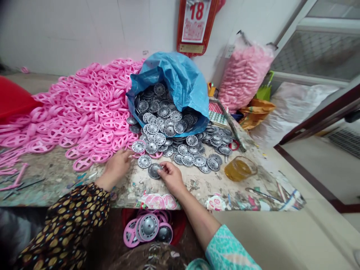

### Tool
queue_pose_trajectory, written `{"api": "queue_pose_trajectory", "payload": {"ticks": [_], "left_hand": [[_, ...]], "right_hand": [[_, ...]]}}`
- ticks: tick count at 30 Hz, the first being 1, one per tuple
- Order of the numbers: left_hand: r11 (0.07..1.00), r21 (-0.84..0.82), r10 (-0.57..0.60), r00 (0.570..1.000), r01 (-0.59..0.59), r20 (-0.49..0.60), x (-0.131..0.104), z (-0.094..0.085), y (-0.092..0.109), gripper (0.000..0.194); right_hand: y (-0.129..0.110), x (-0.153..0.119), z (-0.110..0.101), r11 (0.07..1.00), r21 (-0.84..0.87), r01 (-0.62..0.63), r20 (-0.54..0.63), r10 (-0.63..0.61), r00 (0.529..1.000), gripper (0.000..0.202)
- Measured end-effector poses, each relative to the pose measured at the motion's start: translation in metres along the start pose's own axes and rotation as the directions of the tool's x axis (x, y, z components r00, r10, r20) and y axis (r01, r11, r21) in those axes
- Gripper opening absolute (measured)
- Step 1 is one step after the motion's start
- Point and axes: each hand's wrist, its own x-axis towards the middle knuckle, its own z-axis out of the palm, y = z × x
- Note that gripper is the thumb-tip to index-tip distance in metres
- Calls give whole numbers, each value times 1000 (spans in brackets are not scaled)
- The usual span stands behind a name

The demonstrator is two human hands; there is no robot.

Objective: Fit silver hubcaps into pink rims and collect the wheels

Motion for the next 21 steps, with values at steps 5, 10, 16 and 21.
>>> {"api": "queue_pose_trajectory", "payload": {"ticks": [5, 10, 16, 21], "left_hand": [[998, -64, 29, 999, -26, 42, 11, -2, -4, 22], [962, -271, 9, 997, 14, 83, 6, -13, -13, 22], [813, -558, -40, 973, 164, 227, -33, -18, -14, 21], [918, -392, -16, 993, 62, 120, -59, -7, -21, 39]], "right_hand": [[2, 0, -1, 1000, 5, 5, -11, -5, 1000, 26], [4, 1, 0, 1000, 9, 8, -21, -7, 1000, 27], [2, 0, -1, 1000, 24, 3, -16, -3, 1000, 26], [-5, 3, 0, 998, 53, -28, 13, 28, 1000, 27]]}}
